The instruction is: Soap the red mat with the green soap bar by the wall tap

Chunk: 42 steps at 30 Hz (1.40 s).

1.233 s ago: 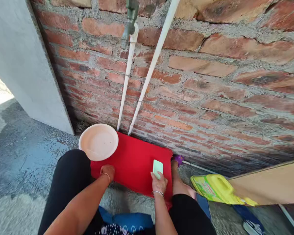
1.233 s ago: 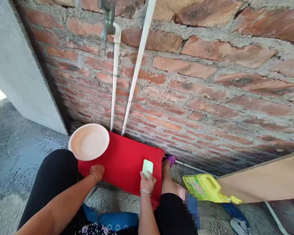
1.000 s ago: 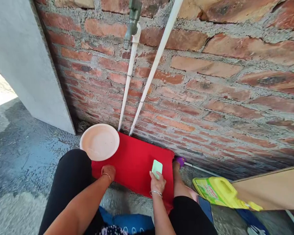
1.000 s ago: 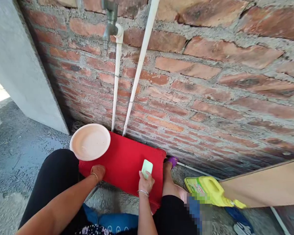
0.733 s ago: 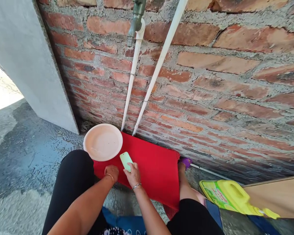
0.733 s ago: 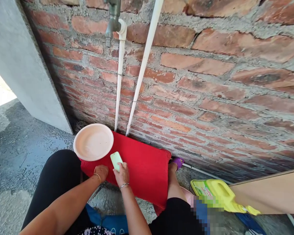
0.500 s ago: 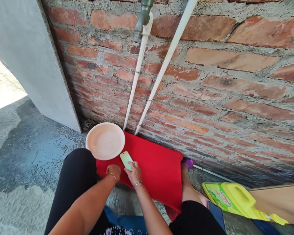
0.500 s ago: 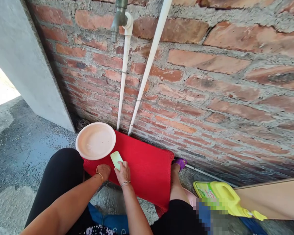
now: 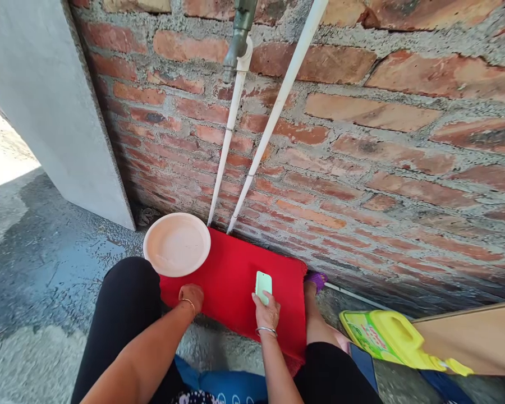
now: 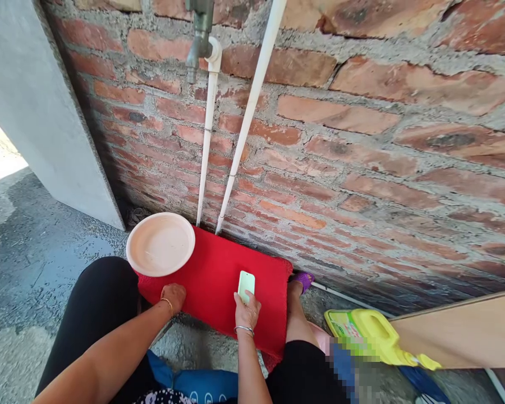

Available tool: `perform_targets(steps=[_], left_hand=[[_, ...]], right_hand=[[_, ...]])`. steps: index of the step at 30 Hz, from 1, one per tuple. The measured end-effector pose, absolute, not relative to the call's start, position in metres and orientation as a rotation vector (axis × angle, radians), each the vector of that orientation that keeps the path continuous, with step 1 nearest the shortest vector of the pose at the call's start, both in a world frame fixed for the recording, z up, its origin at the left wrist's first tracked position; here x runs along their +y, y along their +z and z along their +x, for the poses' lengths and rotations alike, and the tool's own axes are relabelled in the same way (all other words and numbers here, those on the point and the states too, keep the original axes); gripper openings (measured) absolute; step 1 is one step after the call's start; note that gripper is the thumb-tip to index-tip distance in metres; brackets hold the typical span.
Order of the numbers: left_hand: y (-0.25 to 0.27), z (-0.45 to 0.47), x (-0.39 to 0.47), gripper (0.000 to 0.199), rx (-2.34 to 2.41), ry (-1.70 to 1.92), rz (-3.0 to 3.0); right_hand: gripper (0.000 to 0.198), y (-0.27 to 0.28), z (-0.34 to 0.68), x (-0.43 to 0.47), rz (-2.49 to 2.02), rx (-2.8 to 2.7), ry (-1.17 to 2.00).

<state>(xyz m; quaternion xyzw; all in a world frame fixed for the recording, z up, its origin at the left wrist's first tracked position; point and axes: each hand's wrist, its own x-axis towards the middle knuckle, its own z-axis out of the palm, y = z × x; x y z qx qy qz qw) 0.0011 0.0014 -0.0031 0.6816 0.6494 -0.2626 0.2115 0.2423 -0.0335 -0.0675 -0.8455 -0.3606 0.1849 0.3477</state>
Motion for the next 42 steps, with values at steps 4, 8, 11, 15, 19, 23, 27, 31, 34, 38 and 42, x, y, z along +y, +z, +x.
perform_targets(steps=[4, 8, 11, 15, 19, 23, 27, 31, 34, 38, 42], left_hand=[[-0.006, 0.000, 0.001, 0.045, 1.790, -0.718, 1.906], [-0.008, -0.002, 0.002, 0.043, 1.752, -0.707, 1.933], [-0.008, -0.004, 0.002, 0.043, 1.718, -0.689, 1.955], [-0.006, -0.008, 0.002, 0.043, 1.669, -0.666, 1.960], [-0.002, -0.014, 0.000, 0.041, 1.631, -0.650, 1.977], [0.006, -0.020, -0.006, 0.053, 1.604, -0.652, 2.033], [0.017, -0.020, -0.020, 0.071, 1.492, -0.719, 2.076], [0.031, -0.019, -0.046, 0.064, 1.327, -0.758, 2.108], [0.040, -0.022, -0.070, 0.060, 1.253, -0.765, 2.168], [0.047, -0.028, -0.097, 0.056, 1.257, -0.822, 2.216], [0.048, -0.029, -0.114, 0.059, 1.255, -0.807, 2.205]], right_hand=[[0.048, -0.067, 0.199, -0.023, -2.099, -1.102, 0.570], [0.035, -0.061, 0.136, -0.008, -1.939, -1.454, 0.626], [0.033, -0.053, 0.108, 0.001, -1.929, -1.689, 0.644], [0.034, -0.047, 0.117, 0.004, -1.977, -1.785, 0.676], [0.037, -0.049, 0.157, -0.001, -2.086, -1.656, 0.644], [0.043, -0.050, 0.196, -0.017, -2.237, -1.429, 0.631], [0.044, -0.045, 0.213, -0.029, -2.298, -1.385, 0.635], [0.044, -0.037, 0.210, -0.028, -2.341, -1.414, 0.634], [0.042, -0.032, 0.208, -0.025, -2.334, -1.412, 0.653], [0.041, -0.029, 0.212, -0.025, -2.284, -1.422, 0.677], [0.038, -0.028, 0.218, -0.025, -2.243, -1.406, 0.690]])
